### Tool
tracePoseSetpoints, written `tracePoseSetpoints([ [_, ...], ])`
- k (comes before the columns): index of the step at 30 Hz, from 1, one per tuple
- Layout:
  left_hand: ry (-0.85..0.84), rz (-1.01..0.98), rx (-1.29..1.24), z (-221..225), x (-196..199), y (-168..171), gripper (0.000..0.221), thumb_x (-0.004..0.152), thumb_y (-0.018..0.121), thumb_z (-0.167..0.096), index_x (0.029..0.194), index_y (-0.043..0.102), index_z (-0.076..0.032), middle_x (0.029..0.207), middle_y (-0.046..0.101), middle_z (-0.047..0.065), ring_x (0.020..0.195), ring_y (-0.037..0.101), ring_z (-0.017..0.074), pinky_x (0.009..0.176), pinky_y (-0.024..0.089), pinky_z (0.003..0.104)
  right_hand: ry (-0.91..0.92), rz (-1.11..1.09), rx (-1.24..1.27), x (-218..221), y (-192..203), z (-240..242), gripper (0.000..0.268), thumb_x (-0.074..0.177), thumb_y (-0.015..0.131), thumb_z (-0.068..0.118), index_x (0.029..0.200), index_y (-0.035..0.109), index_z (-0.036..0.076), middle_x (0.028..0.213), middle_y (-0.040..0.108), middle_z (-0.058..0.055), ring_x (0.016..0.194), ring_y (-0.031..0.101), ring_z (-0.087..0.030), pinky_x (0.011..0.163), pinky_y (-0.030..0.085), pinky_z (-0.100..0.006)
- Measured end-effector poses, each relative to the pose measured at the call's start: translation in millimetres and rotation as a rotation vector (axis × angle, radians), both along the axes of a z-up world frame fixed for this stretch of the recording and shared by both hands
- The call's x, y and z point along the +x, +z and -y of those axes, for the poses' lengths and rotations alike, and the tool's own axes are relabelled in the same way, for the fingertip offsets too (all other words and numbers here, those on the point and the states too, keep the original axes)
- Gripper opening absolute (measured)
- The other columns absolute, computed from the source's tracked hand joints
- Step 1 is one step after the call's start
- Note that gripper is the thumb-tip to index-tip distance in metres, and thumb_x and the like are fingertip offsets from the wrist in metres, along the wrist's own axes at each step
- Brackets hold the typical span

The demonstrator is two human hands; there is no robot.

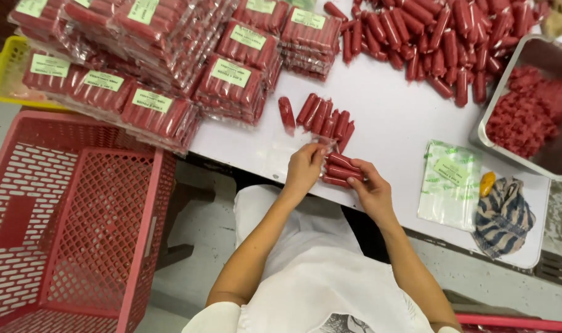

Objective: Manually counting and placing small red sausages into plastic bags for retail packaging.

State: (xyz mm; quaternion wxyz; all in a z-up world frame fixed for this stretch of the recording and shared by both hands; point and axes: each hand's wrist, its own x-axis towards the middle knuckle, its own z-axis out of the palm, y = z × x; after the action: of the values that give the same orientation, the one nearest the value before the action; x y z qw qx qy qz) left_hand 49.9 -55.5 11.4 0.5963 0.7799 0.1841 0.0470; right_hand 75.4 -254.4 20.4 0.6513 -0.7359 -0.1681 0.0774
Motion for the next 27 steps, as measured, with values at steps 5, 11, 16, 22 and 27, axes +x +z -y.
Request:
tracePoseSetpoints([
  [5,0.083,0.41,0.757,33,-37,48,0.011,0.1,0.057,-0.014,0.105,0.067,-0.01,0.089,0.06,0.007,0.082,0.069,0.0294,0.069,0.057,0.037,-0.193,-0.339,0.113,-21,36,-36,0.04,0.093,0.071,-0.002,0.132,0.067,0.001,0.106,0.061,-0.012,0.09,0.066,-0.019,0.076,0.066,-0.038],
  [11,0.096,0.513,0.892,25,-40,39,0.014,0.094,0.058,-0.007,0.105,0.065,-0.01,0.086,0.053,0.002,0.081,0.064,0.0234,0.07,0.054,0.031,-0.108,-0.025,-0.044,-31,6,-48,0.04,0.09,0.079,0.001,0.127,0.068,0.009,0.121,0.069,-0.008,0.095,0.062,-0.011,0.084,0.058,-0.027],
  [16,0.079,0.491,0.786,32,-49,40,0.009,0.093,0.058,-0.009,0.1,0.063,-0.01,0.082,0.053,0.003,0.075,0.064,0.0255,0.065,0.053,0.034,-0.126,-0.384,0.214,-36,13,-56,0.032,0.098,0.068,0.003,0.13,0.065,0.001,0.109,0.07,-0.014,0.089,0.067,-0.016,0.074,0.065,-0.036],
  [22,0.092,0.539,0.908,41,-37,29,0.013,0.093,0.056,-0.011,0.104,0.062,-0.01,0.082,0.049,0.0,0.074,0.061,0.0215,0.063,0.05,0.03,0.143,-0.069,-0.107,-12,-46,-19,0.022,0.094,0.071,0.005,0.116,0.077,0.006,0.102,0.074,-0.012,0.091,0.069,-0.021,0.076,0.061,-0.038],
  [27,0.034,0.557,0.859,68,-43,31,0.012,0.09,0.056,-0.012,0.1,0.061,-0.008,0.081,0.048,0.002,0.074,0.059,0.0231,0.063,0.049,0.032,0.205,-0.115,-0.284,-20,44,-45,0.03,0.092,0.069,0.007,0.122,0.072,0.003,0.1,0.074,-0.018,0.09,0.069,-0.028,0.079,0.057,-0.044],
])
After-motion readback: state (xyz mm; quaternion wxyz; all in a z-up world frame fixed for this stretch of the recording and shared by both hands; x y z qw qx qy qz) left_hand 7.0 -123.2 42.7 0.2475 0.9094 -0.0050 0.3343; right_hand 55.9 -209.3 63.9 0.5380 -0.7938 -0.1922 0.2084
